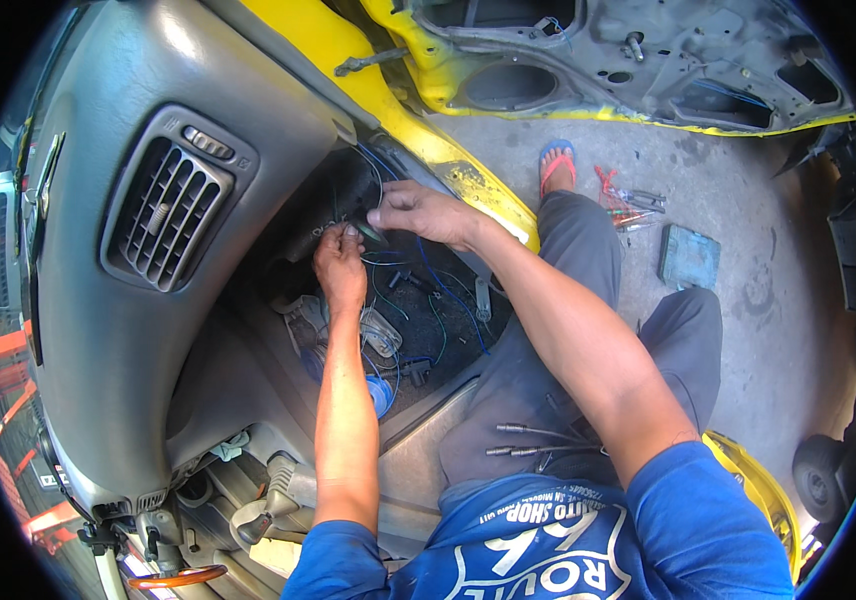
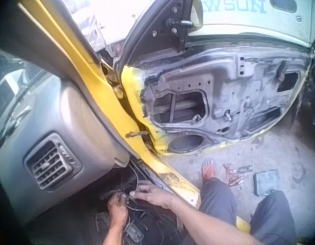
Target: The person works inside a yellow car with the door panel removed, stripping and twisting exposed wires near the dashboard and under the seat. They use electrical tape to insulate connections and route the wires along the door sill and under the seat. Tools and loose wires are visible on the floor.
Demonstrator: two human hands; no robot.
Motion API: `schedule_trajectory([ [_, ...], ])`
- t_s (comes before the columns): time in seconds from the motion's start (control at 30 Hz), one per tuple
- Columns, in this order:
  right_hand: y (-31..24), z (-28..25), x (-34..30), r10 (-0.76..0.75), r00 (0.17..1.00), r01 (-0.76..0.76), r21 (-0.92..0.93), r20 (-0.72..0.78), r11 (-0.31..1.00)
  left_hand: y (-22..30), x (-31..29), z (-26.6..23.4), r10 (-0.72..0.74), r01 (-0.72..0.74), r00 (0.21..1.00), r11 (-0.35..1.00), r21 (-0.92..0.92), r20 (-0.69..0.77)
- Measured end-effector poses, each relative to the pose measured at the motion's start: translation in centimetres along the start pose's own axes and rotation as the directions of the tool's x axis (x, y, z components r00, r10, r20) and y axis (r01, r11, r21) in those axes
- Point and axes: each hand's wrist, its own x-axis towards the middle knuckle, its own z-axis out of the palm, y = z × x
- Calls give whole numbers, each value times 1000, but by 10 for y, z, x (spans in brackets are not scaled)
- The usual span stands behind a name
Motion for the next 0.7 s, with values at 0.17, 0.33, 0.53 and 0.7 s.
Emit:
schedule_trajectory([
  [0.17,10,0,-19,39,994,-12,-258,103,966,3,-4,-6,-98,108,992,986,-126,77],
  [0.33,22,20,-16,33,999,-38,-454,-19,890,8,-14,-1,-77,87,984,995,-52,161],
  [0.53,20,40,1,290,937,-269,132,-194,954,16,-20,6,73,-89,985,991,99,156],
  [0.7,4,32,0,419,906,-279,660,-58,697,22,-26,3,149,-181,975,962,205,163],
])
